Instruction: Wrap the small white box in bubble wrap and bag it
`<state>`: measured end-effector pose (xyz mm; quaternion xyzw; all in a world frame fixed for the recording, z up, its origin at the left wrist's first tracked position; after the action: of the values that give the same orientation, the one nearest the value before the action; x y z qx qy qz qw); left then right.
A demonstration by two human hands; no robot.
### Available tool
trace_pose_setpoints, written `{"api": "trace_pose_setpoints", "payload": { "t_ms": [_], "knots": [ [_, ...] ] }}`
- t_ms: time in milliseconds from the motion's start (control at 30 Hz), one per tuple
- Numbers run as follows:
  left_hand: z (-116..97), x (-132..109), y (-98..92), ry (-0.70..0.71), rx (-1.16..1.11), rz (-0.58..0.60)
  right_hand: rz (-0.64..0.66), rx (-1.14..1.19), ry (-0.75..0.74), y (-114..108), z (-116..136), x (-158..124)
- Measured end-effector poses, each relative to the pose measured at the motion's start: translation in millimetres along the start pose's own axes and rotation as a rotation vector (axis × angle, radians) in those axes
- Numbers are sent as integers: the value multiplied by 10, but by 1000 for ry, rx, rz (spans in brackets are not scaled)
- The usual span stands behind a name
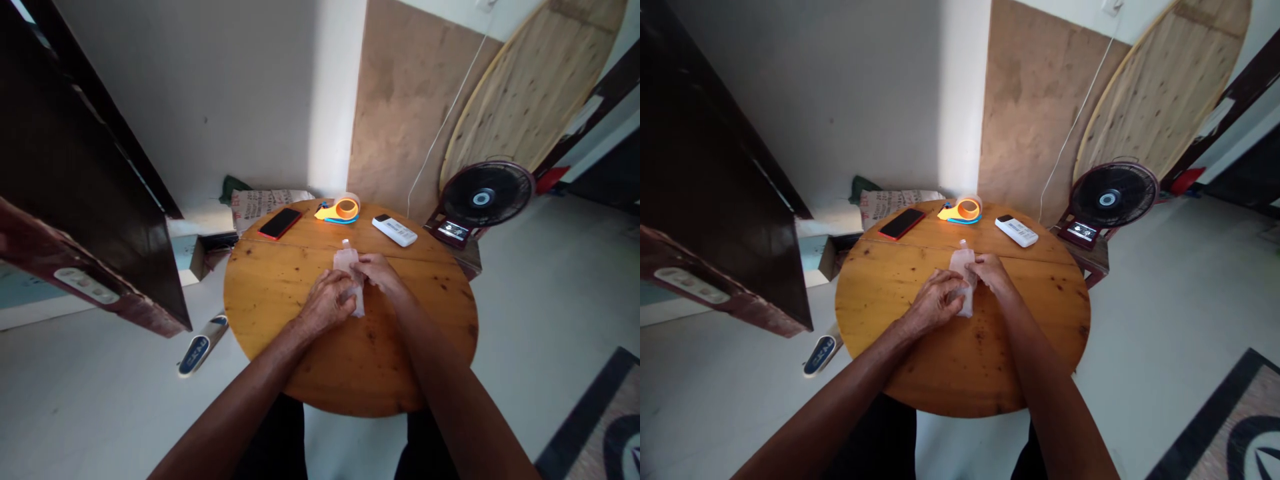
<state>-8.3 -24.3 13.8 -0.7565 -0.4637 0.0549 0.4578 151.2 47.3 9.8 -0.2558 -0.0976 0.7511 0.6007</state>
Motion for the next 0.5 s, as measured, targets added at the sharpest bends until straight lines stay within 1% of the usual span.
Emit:
{"api": "trace_pose_setpoints", "payload": {
  "t_ms": [100, 167, 233, 333, 400, 500],
  "knots": [
    [-6, 0, -6, -3, 37, 0, 11, 50, -28, 33, 0, -4],
    [-19, -4, -16, -6, 74, -5, -30, 54, -58, 52, -12, 10],
    [-42, -10, -25, -5, 122, -8, -119, -11, -87, 63, -35, 32],
    [-78, -19, -33, -7, 185, -2, -255, -203, -102, 75, -64, 54],
    [-96, -23, -33, -17, 197, 4, -296, -292, -102, 86, -72, 56],
    [-117, -28, -29, -44, 187, 32, -306, -316, -108, 101, -80, 52]
  ]
}}
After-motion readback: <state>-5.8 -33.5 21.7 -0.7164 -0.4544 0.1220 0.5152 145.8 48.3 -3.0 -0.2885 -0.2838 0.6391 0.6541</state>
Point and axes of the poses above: each hand's wrist, its own x-axis towards the middle knuckle, its own y-axis out of the palm, z = x × y, the point moved 2 cm from there along x, towards the middle knuckle, and after that the axes turned 12 degrees about z, right-handed, at the moved point
